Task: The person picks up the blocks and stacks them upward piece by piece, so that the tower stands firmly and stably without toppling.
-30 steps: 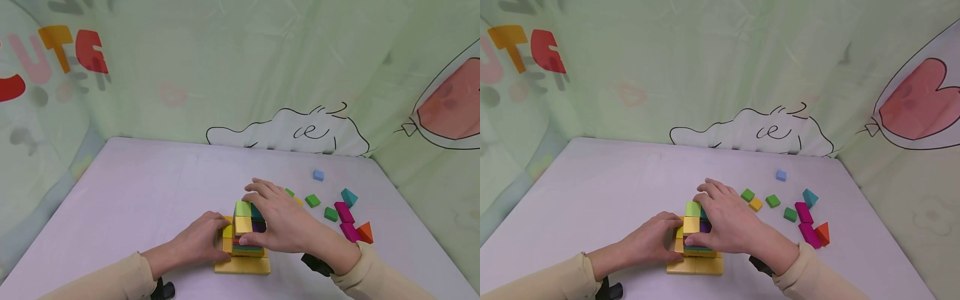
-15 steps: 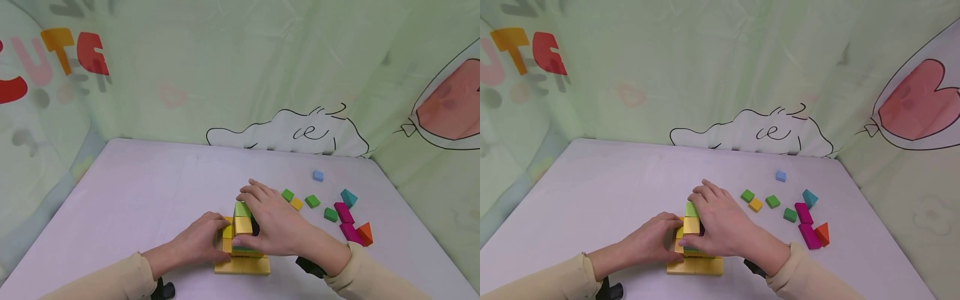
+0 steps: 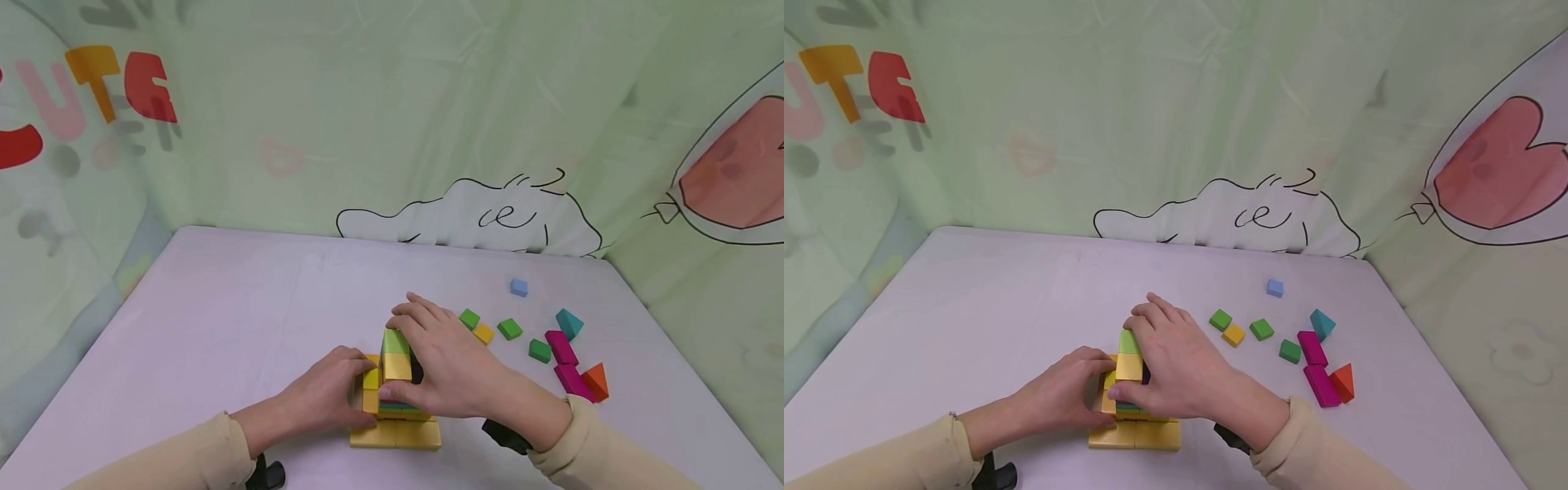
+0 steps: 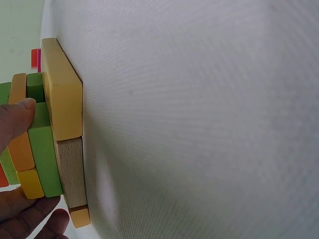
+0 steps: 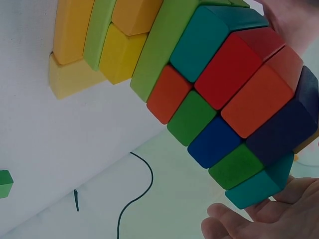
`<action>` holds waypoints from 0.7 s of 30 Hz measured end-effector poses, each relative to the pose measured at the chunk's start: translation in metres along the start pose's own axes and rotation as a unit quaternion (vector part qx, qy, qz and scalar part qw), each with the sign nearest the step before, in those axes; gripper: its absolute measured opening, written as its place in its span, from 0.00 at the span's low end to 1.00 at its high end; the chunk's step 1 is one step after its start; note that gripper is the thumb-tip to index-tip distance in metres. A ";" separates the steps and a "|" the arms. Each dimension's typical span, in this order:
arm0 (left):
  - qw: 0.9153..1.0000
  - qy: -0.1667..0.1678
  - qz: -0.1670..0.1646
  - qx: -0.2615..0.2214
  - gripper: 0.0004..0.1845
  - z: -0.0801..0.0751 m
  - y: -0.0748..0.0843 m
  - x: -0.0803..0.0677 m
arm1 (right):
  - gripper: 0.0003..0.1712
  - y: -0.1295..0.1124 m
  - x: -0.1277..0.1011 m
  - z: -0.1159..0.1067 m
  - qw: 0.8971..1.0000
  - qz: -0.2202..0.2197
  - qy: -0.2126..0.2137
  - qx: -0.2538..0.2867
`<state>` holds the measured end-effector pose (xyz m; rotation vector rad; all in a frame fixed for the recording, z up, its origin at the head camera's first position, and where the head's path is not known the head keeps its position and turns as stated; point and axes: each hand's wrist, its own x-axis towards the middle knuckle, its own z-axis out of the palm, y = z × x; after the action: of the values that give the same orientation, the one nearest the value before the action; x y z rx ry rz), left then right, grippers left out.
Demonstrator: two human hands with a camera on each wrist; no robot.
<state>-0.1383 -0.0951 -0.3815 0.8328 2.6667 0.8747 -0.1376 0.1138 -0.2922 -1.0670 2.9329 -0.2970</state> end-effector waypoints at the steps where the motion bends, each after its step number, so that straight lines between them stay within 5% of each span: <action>1: 1.000 -0.001 -0.001 -0.001 0.36 0.000 0.000 0.000 | 0.41 0.000 0.000 0.000 1.000 0.001 0.000 0.000; 11: 1.000 0.005 0.008 -0.003 0.36 0.000 0.002 0.001 | 0.43 0.014 -0.008 -0.015 0.998 0.040 0.010 0.048; 16: 1.000 0.010 0.006 0.009 0.36 0.000 0.003 0.001 | 0.32 0.066 -0.015 -0.028 0.990 0.106 0.052 0.084; 21: 1.000 0.005 -0.006 0.005 0.36 0.001 0.004 0.000 | 0.25 0.128 -0.024 -0.004 0.983 0.165 0.029 0.078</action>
<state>-0.1362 -0.0923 -0.3797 0.8172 2.6850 0.8651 -0.2010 0.2252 -0.3126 -0.5507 3.0072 -0.5436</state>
